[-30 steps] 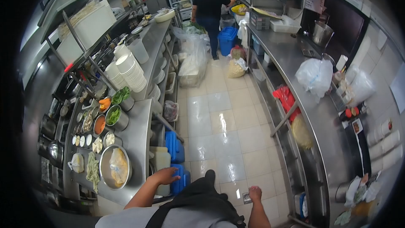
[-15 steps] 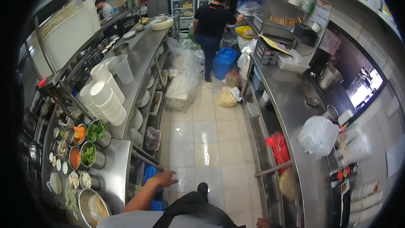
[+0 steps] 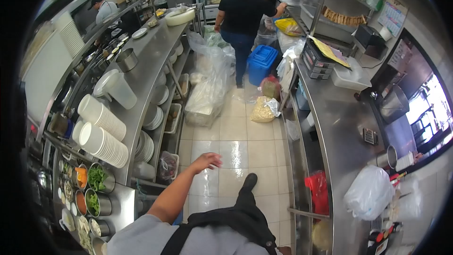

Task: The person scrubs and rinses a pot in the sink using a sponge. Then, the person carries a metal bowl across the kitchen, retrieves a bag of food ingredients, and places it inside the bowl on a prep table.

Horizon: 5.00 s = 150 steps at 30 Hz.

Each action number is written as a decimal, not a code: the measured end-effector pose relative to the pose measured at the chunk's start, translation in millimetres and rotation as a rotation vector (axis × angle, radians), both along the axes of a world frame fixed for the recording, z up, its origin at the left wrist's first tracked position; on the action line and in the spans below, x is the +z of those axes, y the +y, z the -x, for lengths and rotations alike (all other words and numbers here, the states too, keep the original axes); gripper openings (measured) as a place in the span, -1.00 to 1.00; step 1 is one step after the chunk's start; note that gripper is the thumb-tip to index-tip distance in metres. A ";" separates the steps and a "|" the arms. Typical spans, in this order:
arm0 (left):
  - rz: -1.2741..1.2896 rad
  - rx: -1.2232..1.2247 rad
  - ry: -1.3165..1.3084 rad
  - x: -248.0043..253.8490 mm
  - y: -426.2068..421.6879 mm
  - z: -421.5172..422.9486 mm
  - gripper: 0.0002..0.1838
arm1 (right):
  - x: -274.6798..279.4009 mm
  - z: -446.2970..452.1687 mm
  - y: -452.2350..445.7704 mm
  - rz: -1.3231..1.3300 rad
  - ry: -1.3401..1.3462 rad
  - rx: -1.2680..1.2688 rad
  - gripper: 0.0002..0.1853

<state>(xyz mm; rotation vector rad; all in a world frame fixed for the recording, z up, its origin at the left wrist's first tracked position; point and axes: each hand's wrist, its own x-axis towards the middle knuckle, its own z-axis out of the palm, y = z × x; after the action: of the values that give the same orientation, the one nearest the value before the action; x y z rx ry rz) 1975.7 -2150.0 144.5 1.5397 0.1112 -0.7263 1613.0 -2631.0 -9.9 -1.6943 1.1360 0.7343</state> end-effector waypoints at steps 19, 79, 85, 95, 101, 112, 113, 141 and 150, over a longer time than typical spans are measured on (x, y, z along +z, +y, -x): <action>-0.341 0.186 0.047 -195.3 93.6 9.2 -0.65 | 39.4 -840.0 70.1 0.202 -0.800 0.518 -0.69; -1.058 0.607 -0.683 79.9 479.3 -1121.5 -0.71 | 12.5 -1497.0 262.2 -0.154 -0.242 0.506 -0.79; -1.495 0.461 -0.574 9.2 520.9 -1178.6 -0.38 | -88.7 -1629.8 328.0 -0.168 -0.127 0.550 -0.69; -1.554 0.617 -0.325 -47.9 528.0 -1220.6 -0.21 | -331.6 -1833.7 422.1 0.103 -0.252 1.318 -0.60; -1.604 0.660 -0.248 -52.7 506.4 -1235.3 -0.30 | -483.2 -1882.3 488.0 0.251 -0.359 0.669 -0.46; -1.595 0.826 -0.037 -50.3 525.0 -1201.4 -0.33 | -538.4 -1982.7 474.3 -0.048 -0.258 -0.157 -0.74; -1.611 0.831 -0.033 -50.1 524.5 -1201.9 -0.33 | -526.5 -2002.8 472.3 -0.126 -0.332 -0.226 -0.77; -1.677 0.807 -0.006 -52.5 514.6 -1215.1 -0.34 | -460.5 -1944.4 535.6 0.524 -0.610 0.939 -0.59; -1.753 0.767 -0.101 -56.0 513.1 -1218.2 -0.33 | -472.3 -1983.8 522.3 0.267 -0.206 1.172 -0.49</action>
<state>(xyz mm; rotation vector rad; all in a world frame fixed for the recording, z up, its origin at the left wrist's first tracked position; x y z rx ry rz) 3193.9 -1636.9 88.5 2.8094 1.4747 0.3101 3596.8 -2108.7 -482.3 -2.5727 -0.0234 1.0702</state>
